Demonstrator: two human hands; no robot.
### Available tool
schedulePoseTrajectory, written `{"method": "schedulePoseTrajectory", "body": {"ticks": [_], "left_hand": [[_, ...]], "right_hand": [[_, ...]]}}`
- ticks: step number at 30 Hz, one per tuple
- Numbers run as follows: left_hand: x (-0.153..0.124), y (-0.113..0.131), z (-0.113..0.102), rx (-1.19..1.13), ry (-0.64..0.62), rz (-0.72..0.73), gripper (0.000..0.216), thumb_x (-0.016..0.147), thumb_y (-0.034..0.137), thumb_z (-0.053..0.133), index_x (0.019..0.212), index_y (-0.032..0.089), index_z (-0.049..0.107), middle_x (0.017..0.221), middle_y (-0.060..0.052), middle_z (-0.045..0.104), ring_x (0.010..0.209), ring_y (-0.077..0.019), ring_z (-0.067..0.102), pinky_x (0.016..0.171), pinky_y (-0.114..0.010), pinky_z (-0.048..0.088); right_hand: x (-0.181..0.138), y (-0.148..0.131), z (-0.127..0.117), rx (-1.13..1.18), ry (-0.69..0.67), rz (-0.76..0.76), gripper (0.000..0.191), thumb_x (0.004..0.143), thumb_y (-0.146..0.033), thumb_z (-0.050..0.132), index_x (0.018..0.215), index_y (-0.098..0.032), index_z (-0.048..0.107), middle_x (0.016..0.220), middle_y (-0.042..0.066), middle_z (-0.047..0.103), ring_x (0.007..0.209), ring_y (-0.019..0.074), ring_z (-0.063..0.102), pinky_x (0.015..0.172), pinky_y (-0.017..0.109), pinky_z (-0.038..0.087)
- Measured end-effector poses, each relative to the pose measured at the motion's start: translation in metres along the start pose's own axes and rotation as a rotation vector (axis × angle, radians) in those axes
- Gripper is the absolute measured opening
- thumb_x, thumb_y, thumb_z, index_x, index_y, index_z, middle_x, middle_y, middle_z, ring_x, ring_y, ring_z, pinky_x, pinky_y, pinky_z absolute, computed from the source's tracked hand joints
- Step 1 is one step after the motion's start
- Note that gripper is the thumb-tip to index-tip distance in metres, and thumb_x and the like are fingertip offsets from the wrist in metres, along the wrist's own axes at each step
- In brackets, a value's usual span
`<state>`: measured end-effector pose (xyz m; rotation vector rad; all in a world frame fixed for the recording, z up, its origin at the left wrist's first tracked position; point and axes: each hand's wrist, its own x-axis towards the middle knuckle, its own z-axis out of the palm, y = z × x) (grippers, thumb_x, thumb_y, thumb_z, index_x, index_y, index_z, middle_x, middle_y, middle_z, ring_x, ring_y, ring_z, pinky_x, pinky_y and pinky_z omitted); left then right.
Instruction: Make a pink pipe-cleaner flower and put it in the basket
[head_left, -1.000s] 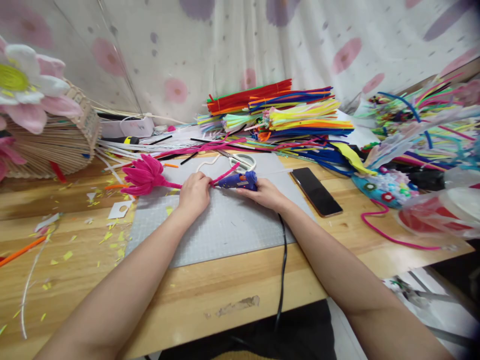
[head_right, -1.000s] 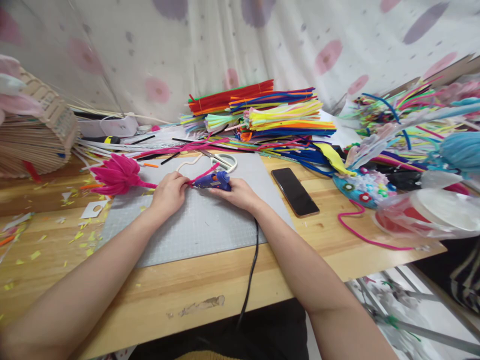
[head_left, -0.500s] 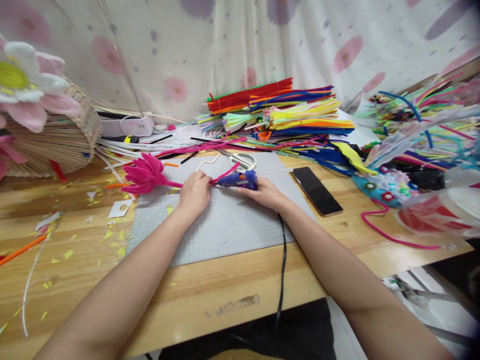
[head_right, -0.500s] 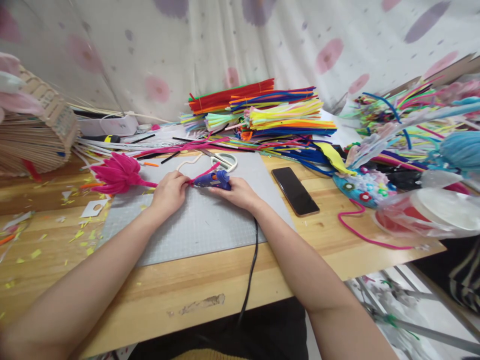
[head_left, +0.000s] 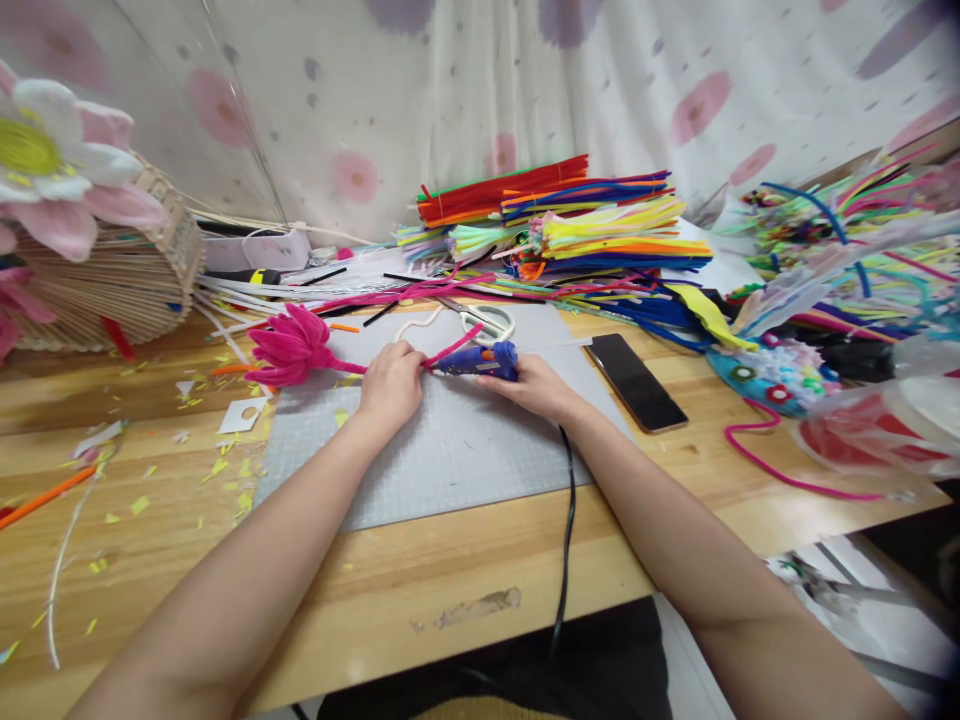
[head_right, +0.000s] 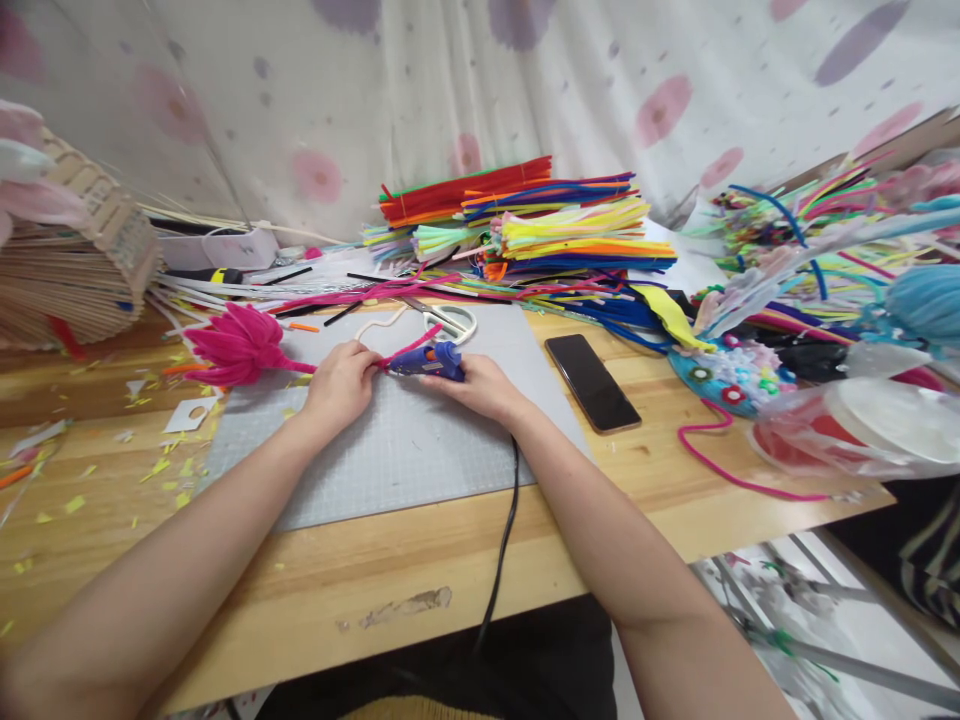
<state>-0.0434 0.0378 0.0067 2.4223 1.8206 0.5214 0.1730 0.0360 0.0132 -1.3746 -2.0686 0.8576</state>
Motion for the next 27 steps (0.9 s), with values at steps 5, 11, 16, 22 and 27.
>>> {"method": "schedulePoseTrajectory", "body": {"ticks": [5,11,16,22,27], "left_hand": [[0.0001,-0.0002,0.0014,-0.003,0.025,0.009,0.029,0.086,0.019,0.039,0.094,0.017,0.067,0.095,-0.009,0.061,0.095,-0.0221,0.053,0.082,-0.034,0.043],[0.0007,-0.0015,0.0027,-0.007,0.035,0.011,0.027,0.085,0.018,0.041,0.094,0.016,0.067,0.094,-0.009,0.061,0.094,-0.0220,0.053,0.081,-0.034,0.043],[0.0006,-0.0026,0.0045,-0.016,0.052,0.021,0.028,0.086,0.018,0.040,0.091,0.017,0.067,0.092,-0.009,0.060,0.093,-0.0217,0.053,0.080,-0.034,0.042],[0.0004,-0.0021,0.0050,-0.020,0.063,0.018,0.027,0.085,0.017,0.041,0.090,0.017,0.067,0.092,-0.009,0.060,0.092,-0.0217,0.053,0.080,-0.034,0.042],[0.0003,-0.0028,0.0043,-0.007,0.062,0.016,0.027,0.085,0.017,0.041,0.090,0.017,0.067,0.091,-0.009,0.060,0.092,-0.0219,0.053,0.080,-0.034,0.043]], "right_hand": [[0.0026,-0.0007,0.0030,-0.036,-0.008,-0.009,0.049,0.075,-0.055,0.057,0.102,-0.015,0.066,0.080,0.004,0.066,0.068,0.0154,0.055,0.064,0.026,0.042],[-0.0003,-0.0018,-0.0009,-0.024,-0.025,-0.025,0.046,0.075,-0.052,0.057,0.104,-0.017,0.066,0.085,0.004,0.067,0.072,0.0161,0.057,0.067,0.027,0.043],[0.0000,-0.0009,-0.0010,-0.012,0.007,-0.005,0.048,0.074,-0.054,0.057,0.102,-0.016,0.066,0.083,0.004,0.067,0.070,0.0155,0.055,0.065,0.027,0.042],[0.0019,-0.0006,-0.0001,-0.036,0.003,-0.002,0.050,0.074,-0.055,0.057,0.103,-0.015,0.066,0.081,0.004,0.066,0.067,0.0148,0.054,0.063,0.026,0.041],[-0.0009,-0.0010,-0.0035,-0.039,-0.030,0.001,0.048,0.074,-0.054,0.057,0.101,-0.016,0.067,0.078,0.003,0.066,0.068,0.0149,0.054,0.063,0.026,0.041]]}}
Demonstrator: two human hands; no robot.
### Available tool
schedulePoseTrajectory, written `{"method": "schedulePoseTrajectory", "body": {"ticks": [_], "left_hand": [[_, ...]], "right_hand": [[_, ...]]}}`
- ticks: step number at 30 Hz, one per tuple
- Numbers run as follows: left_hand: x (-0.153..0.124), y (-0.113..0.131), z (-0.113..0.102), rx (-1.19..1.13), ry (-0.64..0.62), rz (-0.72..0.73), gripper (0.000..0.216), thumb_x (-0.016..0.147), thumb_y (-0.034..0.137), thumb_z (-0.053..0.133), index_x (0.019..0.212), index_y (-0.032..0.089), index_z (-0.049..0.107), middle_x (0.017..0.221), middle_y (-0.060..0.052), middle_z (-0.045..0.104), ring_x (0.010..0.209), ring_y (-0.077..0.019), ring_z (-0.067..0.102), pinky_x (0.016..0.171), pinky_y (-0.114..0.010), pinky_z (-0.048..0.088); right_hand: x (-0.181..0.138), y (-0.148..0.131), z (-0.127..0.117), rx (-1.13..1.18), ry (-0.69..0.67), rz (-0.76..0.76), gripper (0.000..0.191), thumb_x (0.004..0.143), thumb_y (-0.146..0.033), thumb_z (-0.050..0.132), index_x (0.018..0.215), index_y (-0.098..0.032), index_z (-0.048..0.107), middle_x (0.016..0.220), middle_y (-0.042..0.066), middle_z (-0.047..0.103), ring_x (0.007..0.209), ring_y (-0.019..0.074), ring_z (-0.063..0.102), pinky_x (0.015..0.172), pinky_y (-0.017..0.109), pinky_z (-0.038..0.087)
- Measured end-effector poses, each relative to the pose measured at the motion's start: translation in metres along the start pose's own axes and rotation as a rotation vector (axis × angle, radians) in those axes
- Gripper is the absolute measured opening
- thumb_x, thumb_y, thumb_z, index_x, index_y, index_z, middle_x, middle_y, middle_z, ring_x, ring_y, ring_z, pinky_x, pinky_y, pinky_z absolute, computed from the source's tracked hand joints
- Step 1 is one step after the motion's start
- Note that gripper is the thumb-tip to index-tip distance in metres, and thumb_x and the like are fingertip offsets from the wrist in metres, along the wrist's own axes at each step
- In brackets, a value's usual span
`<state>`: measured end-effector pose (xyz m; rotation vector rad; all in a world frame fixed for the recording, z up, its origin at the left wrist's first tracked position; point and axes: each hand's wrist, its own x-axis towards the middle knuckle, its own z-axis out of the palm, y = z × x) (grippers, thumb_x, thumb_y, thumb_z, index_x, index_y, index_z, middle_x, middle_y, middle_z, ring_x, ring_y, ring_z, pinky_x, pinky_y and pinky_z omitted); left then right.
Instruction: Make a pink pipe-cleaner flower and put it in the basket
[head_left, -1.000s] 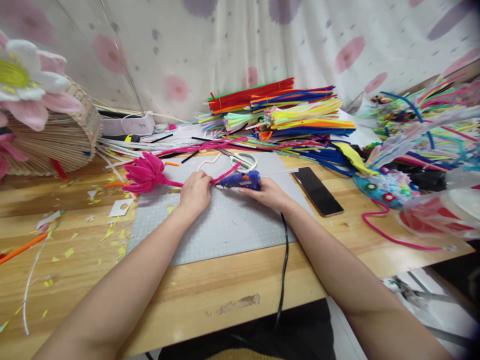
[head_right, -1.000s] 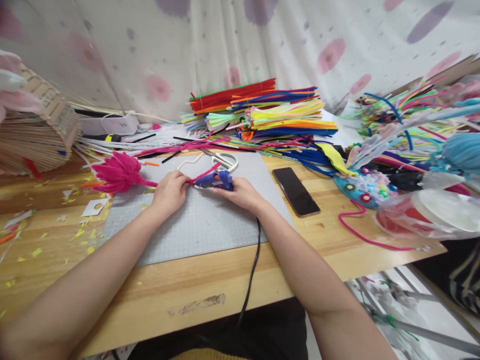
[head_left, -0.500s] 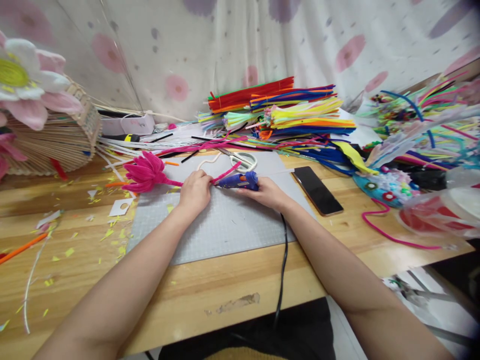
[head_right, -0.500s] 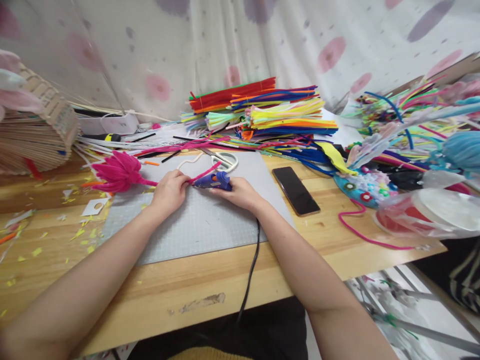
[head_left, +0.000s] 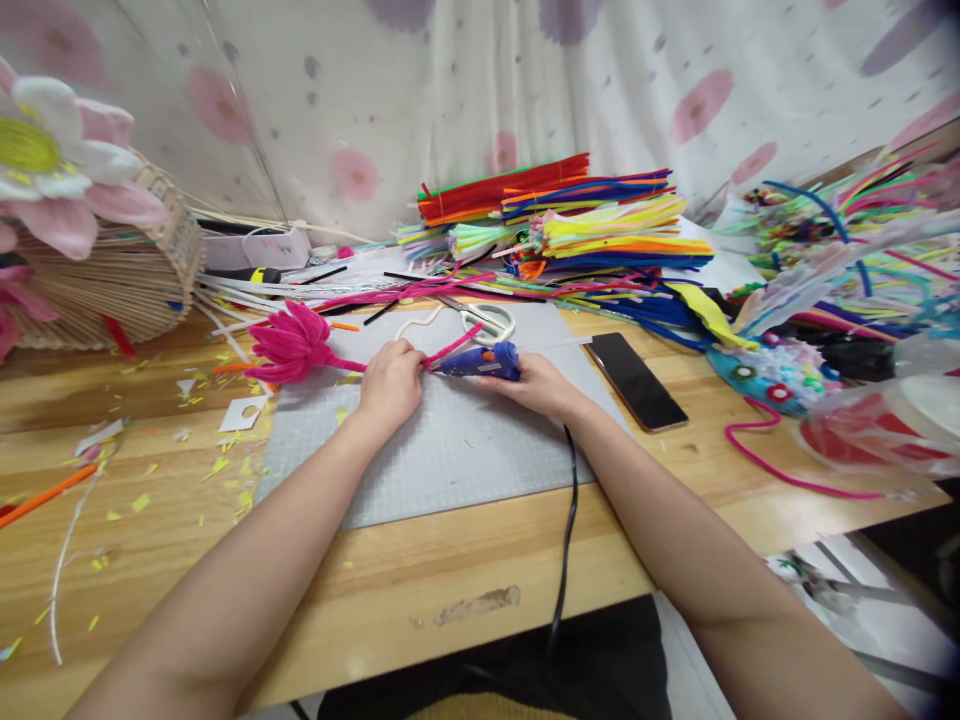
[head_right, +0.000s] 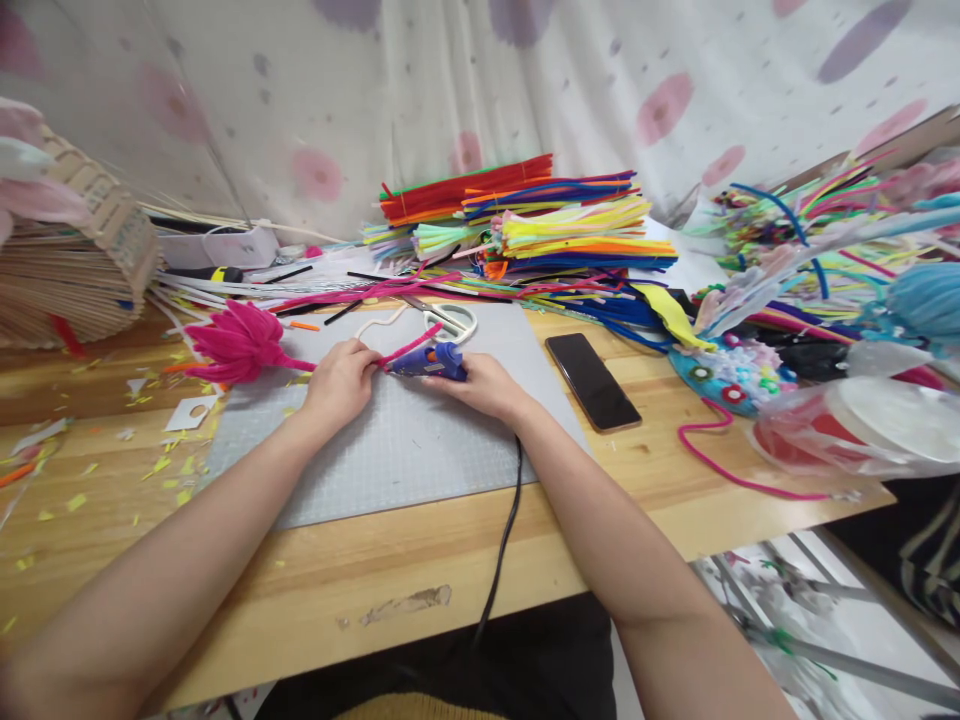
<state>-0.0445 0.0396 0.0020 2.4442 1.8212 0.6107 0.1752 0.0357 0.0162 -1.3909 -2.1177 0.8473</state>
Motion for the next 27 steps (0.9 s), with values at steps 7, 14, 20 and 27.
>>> {"method": "schedulePoseTrajectory", "body": {"ticks": [7,14,20,27], "left_hand": [[0.0002,0.0005,-0.0009,0.012,-0.010,-0.001,0.028,0.085,0.018,0.040,0.092,0.017,0.067,0.093,-0.009,0.061,0.093,-0.0219,0.053,0.081,-0.034,0.043],[0.0005,0.0001,-0.0013,0.013,-0.019,0.000,0.028,0.086,0.018,0.040,0.093,0.017,0.067,0.094,-0.009,0.061,0.093,-0.0216,0.053,0.081,-0.034,0.043],[0.0003,0.0009,-0.0014,0.013,-0.022,-0.003,0.029,0.085,0.018,0.039,0.092,0.018,0.067,0.093,-0.009,0.061,0.093,-0.0216,0.053,0.081,-0.034,0.043],[0.0003,-0.0024,0.0002,-0.018,0.006,-0.006,0.027,0.084,0.018,0.041,0.089,0.019,0.068,0.092,-0.009,0.061,0.093,-0.0223,0.053,0.081,-0.035,0.043]], "right_hand": [[0.0007,-0.0023,0.0013,-0.013,0.014,-0.008,0.049,0.075,-0.055,0.056,0.103,-0.016,0.066,0.078,0.003,0.065,0.066,0.0141,0.053,0.062,0.026,0.040],[0.0000,-0.0017,-0.0009,-0.038,0.005,0.002,0.047,0.074,-0.055,0.057,0.099,-0.016,0.067,0.076,0.003,0.064,0.065,0.0137,0.052,0.061,0.025,0.039],[0.0010,-0.0035,0.0005,-0.037,0.003,-0.004,0.047,0.075,-0.054,0.056,0.098,-0.015,0.067,0.073,0.003,0.063,0.062,0.0132,0.050,0.059,0.026,0.038],[-0.0034,-0.0043,-0.0069,0.036,0.020,0.011,0.043,0.072,-0.053,0.060,0.096,-0.017,0.067,0.076,0.003,0.064,0.065,0.0141,0.053,0.059,0.026,0.041]]}}
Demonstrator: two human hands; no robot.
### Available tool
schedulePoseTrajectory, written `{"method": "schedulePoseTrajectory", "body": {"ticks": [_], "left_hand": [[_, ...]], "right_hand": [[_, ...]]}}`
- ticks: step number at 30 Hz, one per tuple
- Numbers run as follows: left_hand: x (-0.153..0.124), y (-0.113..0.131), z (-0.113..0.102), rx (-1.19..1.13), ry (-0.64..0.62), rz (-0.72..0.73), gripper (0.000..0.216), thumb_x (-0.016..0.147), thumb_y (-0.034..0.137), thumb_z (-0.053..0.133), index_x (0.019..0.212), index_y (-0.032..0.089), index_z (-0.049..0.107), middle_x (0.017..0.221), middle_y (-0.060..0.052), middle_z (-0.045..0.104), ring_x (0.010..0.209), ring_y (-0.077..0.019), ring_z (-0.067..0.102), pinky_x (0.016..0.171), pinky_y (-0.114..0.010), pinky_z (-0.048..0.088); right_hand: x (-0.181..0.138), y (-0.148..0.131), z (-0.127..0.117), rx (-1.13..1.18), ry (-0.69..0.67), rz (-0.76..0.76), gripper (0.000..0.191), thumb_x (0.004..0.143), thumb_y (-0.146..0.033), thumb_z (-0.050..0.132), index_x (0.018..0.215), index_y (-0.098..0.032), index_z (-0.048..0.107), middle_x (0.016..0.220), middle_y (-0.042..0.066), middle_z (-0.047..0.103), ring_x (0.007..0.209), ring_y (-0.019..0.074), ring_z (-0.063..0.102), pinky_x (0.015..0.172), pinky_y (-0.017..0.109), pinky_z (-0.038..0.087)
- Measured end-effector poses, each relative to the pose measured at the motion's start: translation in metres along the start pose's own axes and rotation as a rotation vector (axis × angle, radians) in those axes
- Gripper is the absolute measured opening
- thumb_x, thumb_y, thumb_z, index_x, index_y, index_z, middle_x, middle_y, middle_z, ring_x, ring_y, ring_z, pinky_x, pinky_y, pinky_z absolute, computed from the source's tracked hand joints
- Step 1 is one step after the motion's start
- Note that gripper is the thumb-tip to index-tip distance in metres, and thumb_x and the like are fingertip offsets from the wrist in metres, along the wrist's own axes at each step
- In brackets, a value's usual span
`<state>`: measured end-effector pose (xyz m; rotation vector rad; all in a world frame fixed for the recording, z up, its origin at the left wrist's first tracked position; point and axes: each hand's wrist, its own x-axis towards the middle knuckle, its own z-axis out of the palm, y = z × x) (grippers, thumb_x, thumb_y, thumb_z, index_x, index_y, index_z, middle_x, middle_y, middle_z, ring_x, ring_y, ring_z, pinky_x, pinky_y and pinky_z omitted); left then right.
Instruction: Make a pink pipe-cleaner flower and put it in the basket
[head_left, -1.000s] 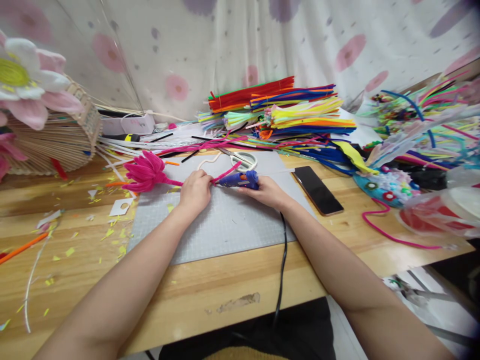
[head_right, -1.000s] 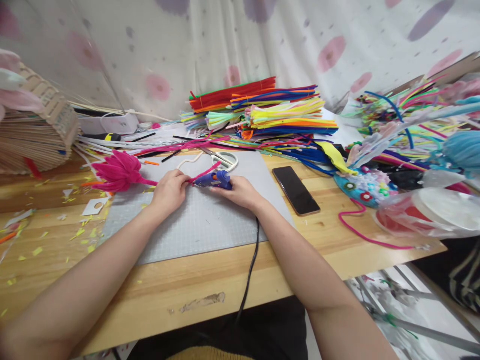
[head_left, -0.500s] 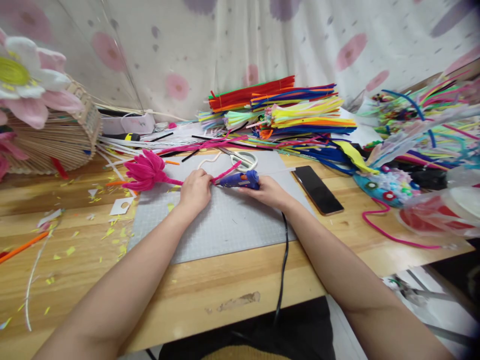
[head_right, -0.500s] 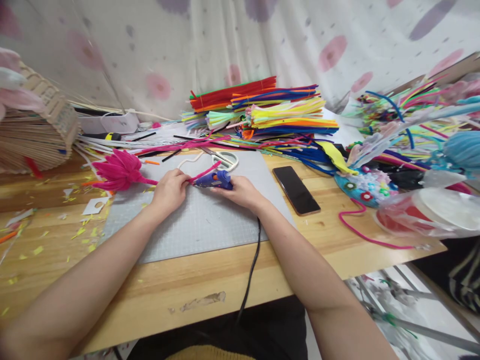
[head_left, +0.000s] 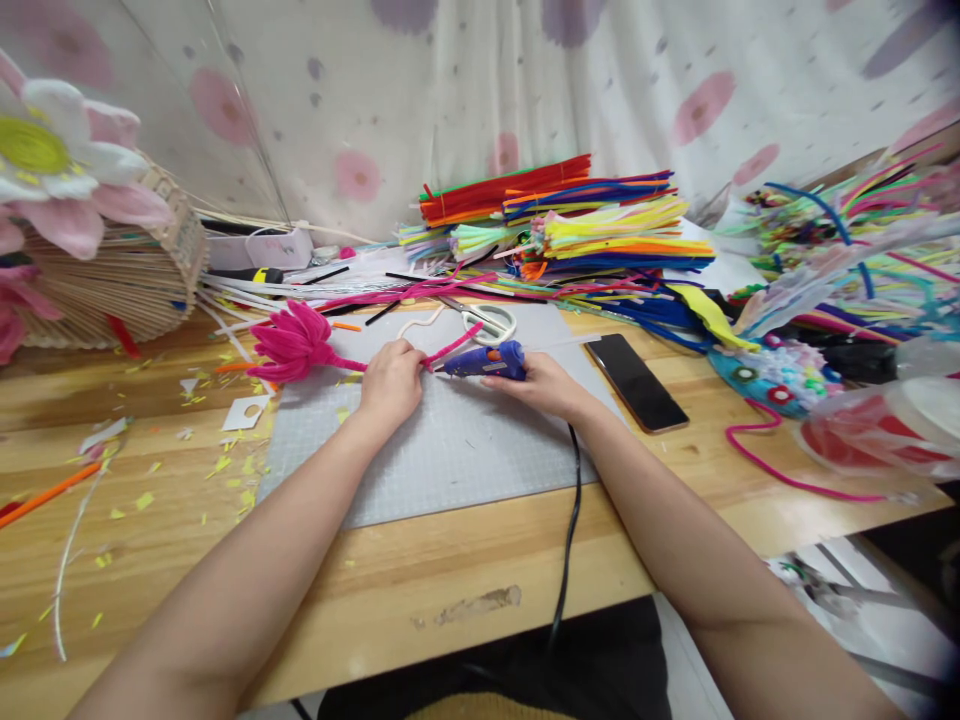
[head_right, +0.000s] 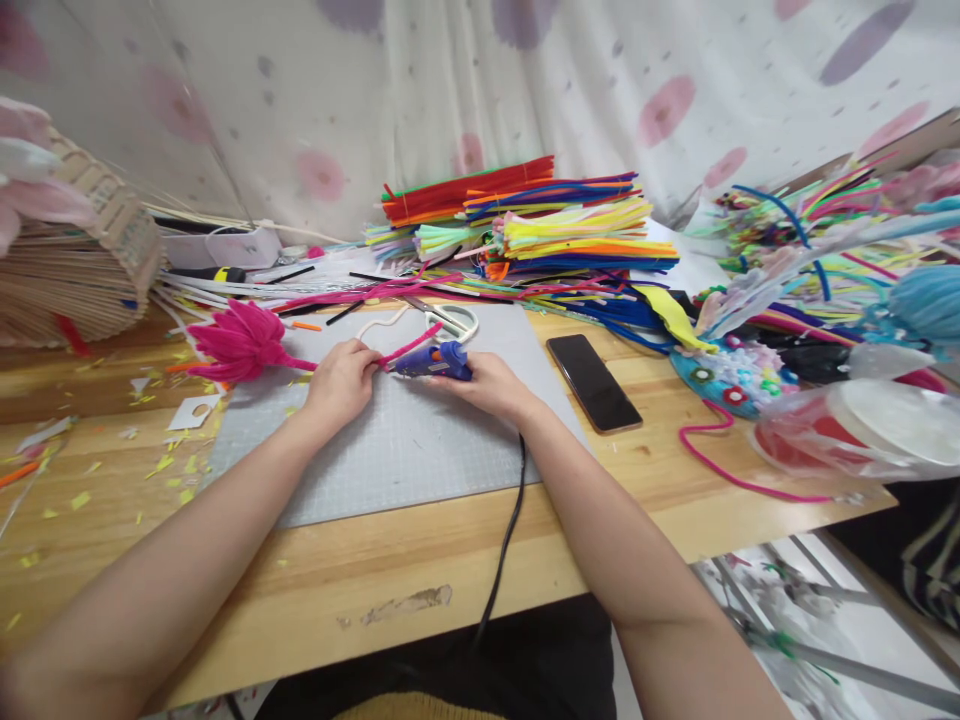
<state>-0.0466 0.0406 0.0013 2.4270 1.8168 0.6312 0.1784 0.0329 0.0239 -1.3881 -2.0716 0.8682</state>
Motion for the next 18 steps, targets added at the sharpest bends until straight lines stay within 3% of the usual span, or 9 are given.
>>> {"method": "schedulePoseTrajectory", "body": {"ticks": [3,7,9,11,15,18], "left_hand": [[0.000,-0.003,0.001,-0.004,0.025,-0.016,0.025,0.083,0.017,0.043,0.088,0.020,0.067,0.091,-0.008,0.061,0.093,-0.0224,0.054,0.081,-0.035,0.043],[-0.001,-0.005,-0.001,-0.003,0.059,-0.029,0.025,0.083,0.016,0.042,0.090,0.019,0.066,0.092,-0.009,0.061,0.094,-0.0229,0.054,0.082,-0.035,0.043],[-0.003,-0.004,-0.002,0.001,0.087,-0.033,0.025,0.083,0.015,0.042,0.092,0.018,0.065,0.094,-0.009,0.061,0.095,-0.0235,0.054,0.083,-0.036,0.042],[-0.004,-0.004,-0.005,0.007,0.125,-0.042,0.026,0.082,0.013,0.041,0.094,0.017,0.064,0.095,-0.010,0.060,0.096,-0.0242,0.053,0.084,-0.037,0.042],[-0.005,-0.005,-0.008,0.006,0.194,-0.062,0.025,0.080,0.010,0.041,0.093,0.018,0.061,0.096,-0.010,0.060,0.098,-0.0255,0.053,0.084,-0.039,0.040],[-0.005,-0.007,-0.009,-0.010,0.222,-0.065,0.025,0.079,0.009,0.041,0.093,0.019,0.059,0.097,-0.011,0.059,0.098,-0.0260,0.052,0.084,-0.040,0.040]], "right_hand": [[-0.004,0.003,-0.011,0.118,0.102,0.087,0.042,0.069,-0.054,0.062,0.085,-0.016,0.067,0.066,0.003,0.062,0.053,0.0112,0.049,0.051,0.025,0.039],[-0.007,0.017,-0.025,0.269,0.447,0.190,0.045,0.069,-0.058,0.058,0.075,-0.014,0.064,0.054,0.001,0.055,0.042,0.0091,0.042,0.045,0.025,0.037],[-0.006,0.027,-0.029,0.248,0.621,0.246,0.048,0.072,-0.060,0.054,0.075,-0.013,0.064,0.050,0.001,0.053,0.042,0.0108,0.044,0.047,0.026,0.039],[-0.002,0.036,-0.031,0.145,0.711,0.348,0.049,0.073,-0.060,0.051,0.079,-0.013,0.065,0.051,0.003,0.055,0.048,0.0148,0.051,0.054,0.029,0.043],[0.009,0.049,-0.029,-0.141,0.660,0.533,0.049,0.076,-0.052,0.052,0.098,-0.011,0.064,0.077,0.013,0.067,0.078,0.0263,0.063,0.071,0.035,0.045],[0.012,0.051,-0.032,-0.277,0.520,0.536,0.049,0.078,-0.050,0.050,0.108,-0.012,0.060,0.094,0.017,0.067,0.089,0.0288,0.062,0.074,0.035,0.045]]}}
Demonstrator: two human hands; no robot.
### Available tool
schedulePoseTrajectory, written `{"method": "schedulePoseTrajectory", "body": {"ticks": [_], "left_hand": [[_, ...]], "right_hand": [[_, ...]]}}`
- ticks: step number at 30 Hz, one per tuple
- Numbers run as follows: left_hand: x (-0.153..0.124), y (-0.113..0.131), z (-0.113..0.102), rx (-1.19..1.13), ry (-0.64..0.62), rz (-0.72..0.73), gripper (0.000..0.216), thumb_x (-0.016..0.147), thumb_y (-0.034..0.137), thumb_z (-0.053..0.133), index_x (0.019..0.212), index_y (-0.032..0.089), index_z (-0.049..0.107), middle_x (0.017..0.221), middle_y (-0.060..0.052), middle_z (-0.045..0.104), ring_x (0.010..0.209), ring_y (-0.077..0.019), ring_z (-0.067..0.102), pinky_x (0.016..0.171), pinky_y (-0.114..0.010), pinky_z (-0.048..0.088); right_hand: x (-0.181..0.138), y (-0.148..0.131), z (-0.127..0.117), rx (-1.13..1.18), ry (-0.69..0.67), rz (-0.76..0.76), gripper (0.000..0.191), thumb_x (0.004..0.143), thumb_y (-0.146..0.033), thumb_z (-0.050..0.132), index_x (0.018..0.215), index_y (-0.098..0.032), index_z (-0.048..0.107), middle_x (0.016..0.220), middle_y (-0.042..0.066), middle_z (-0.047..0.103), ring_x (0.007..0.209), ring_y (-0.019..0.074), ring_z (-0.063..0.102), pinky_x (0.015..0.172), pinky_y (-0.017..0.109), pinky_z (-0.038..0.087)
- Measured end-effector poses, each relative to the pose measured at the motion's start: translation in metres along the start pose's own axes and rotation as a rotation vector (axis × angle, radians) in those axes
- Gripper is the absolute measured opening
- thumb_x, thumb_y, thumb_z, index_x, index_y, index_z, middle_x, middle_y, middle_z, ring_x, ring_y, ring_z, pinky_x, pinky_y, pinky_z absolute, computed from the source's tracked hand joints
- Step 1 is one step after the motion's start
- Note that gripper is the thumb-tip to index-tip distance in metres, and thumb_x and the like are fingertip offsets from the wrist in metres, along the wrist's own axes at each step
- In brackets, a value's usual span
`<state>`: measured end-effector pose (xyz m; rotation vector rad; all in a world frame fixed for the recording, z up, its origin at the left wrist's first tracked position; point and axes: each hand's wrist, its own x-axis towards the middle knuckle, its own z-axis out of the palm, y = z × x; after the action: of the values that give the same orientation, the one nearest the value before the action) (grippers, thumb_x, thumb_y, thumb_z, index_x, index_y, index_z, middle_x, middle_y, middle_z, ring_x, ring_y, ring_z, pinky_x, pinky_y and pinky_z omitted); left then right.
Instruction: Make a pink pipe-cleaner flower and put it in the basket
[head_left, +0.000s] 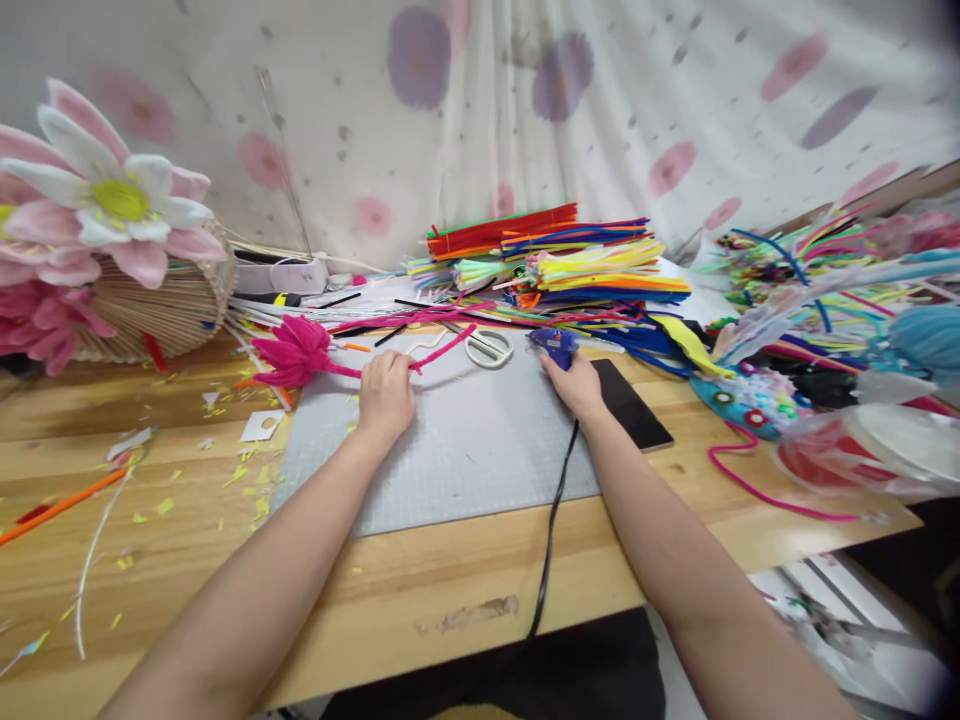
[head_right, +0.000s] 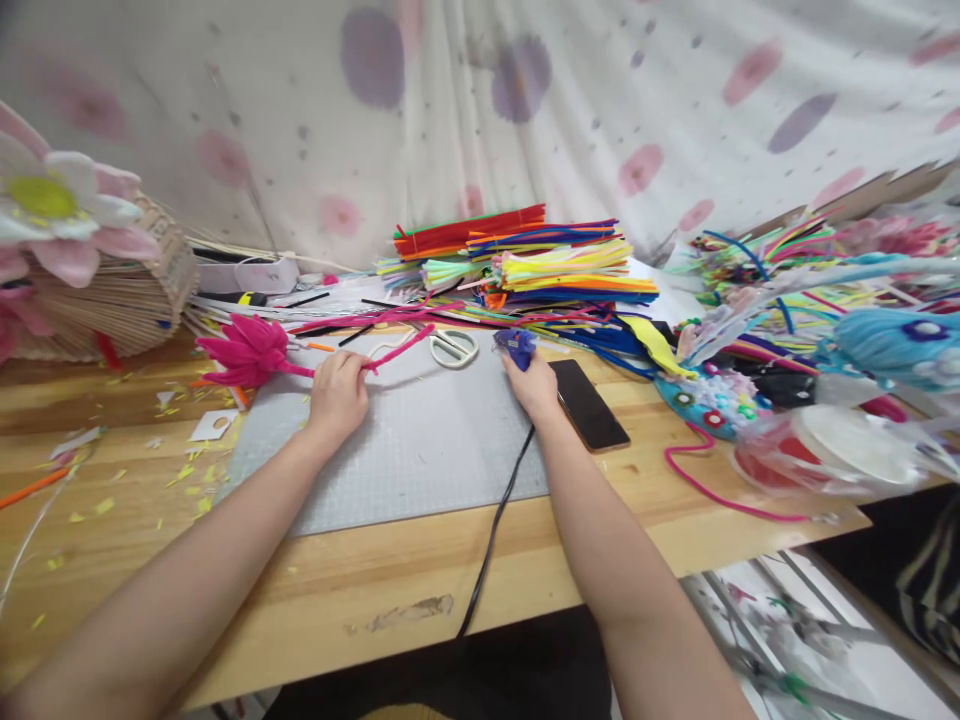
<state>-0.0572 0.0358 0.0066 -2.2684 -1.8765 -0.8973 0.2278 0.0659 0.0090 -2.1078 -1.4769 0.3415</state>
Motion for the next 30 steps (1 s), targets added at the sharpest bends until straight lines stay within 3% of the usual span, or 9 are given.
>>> {"method": "schedulePoseTrajectory", "body": {"ticks": [3,6,9,11,14,17,22,30], "left_hand": [[0.000,-0.001,0.000,0.005,0.000,0.006,0.025,0.079,0.008,0.041,0.093,0.018,0.059,0.097,-0.011,0.059,0.097,-0.0265,0.052,0.084,-0.041,0.039],[0.000,0.000,0.000,0.021,-0.007,0.008,0.025,0.079,0.009,0.040,0.092,0.018,0.059,0.096,-0.012,0.059,0.097,-0.0267,0.052,0.083,-0.040,0.039],[0.000,0.000,0.001,0.025,-0.015,-0.002,0.025,0.079,0.008,0.039,0.091,0.019,0.059,0.095,-0.011,0.059,0.096,-0.0266,0.052,0.083,-0.039,0.038],[0.001,0.000,0.002,0.022,-0.019,-0.009,0.025,0.079,0.009,0.039,0.091,0.019,0.059,0.095,-0.011,0.059,0.095,-0.0267,0.051,0.083,-0.039,0.038],[0.001,0.000,0.003,0.018,-0.030,-0.007,0.025,0.081,0.010,0.038,0.091,0.018,0.059,0.094,-0.012,0.059,0.095,-0.0266,0.051,0.084,-0.039,0.037],[0.000,-0.002,0.003,0.015,-0.036,0.011,0.024,0.082,0.011,0.038,0.092,0.018,0.059,0.095,-0.012,0.059,0.096,-0.0264,0.051,0.084,-0.039,0.037],[-0.002,-0.003,0.004,0.020,-0.047,0.015,0.024,0.083,0.012,0.037,0.093,0.018,0.059,0.094,-0.012,0.058,0.096,-0.0261,0.051,0.084,-0.040,0.037],[-0.002,0.001,0.003,0.002,-0.069,0.016,0.023,0.083,0.012,0.037,0.093,0.016,0.058,0.095,-0.012,0.059,0.097,-0.0257,0.051,0.084,-0.039,0.038]], "right_hand": [[-0.004,0.002,-0.020,-0.193,-0.120,-0.108,0.049,0.074,-0.052,0.054,0.104,-0.013,0.061,0.093,0.016,0.067,0.086,0.0284,0.062,0.069,0.035,0.044],[-0.019,0.001,-0.051,-0.435,-0.191,-0.165,0.042,0.068,-0.057,0.060,0.082,-0.017,0.063,0.084,0.014,0.066,0.079,0.0284,0.060,0.064,0.035,0.041],[-0.038,-0.014,-0.064,-0.453,-0.208,-0.262,0.038,0.071,-0.058,0.059,0.072,-0.020,0.061,0.071,0.008,0.063,0.068,0.0233,0.057,0.060,0.033,0.039],[-0.048,-0.033,-0.054,-0.346,-0.150,-0.522,0.028,0.076,-0.048,0.059,0.082,-0.020,0.061,0.077,0.007,0.063,0.076,0.0224,0.057,0.065,0.033,0.040],[-0.054,-0.066,-0.020,-0.188,-0.052,-0.909,0.026,0.081,-0.039,0.056,0.097,-0.019,0.059,0.100,0.010,0.062,0.097,0.0247,0.052,0.083,0.037,0.040],[-0.053,-0.093,0.017,-0.149,-0.050,-1.110,0.038,0.082,-0.036,0.056,0.115,-0.018,0.053,0.114,0.013,0.057,0.109,0.0272,0.045,0.094,0.043,0.034],[-0.046,-0.115,0.048,-0.108,-0.098,-1.157,0.042,0.081,-0.030,0.057,0.120,-0.017,0.050,0.114,0.013,0.058,0.111,0.0279,0.044,0.099,0.046,0.027],[-0.041,-0.112,0.055,0.016,-0.122,-1.102,0.035,0.083,-0.036,0.054,0.112,-0.016,0.054,0.094,0.009,0.065,0.097,0.0254,0.051,0.095,0.041,0.031]]}}
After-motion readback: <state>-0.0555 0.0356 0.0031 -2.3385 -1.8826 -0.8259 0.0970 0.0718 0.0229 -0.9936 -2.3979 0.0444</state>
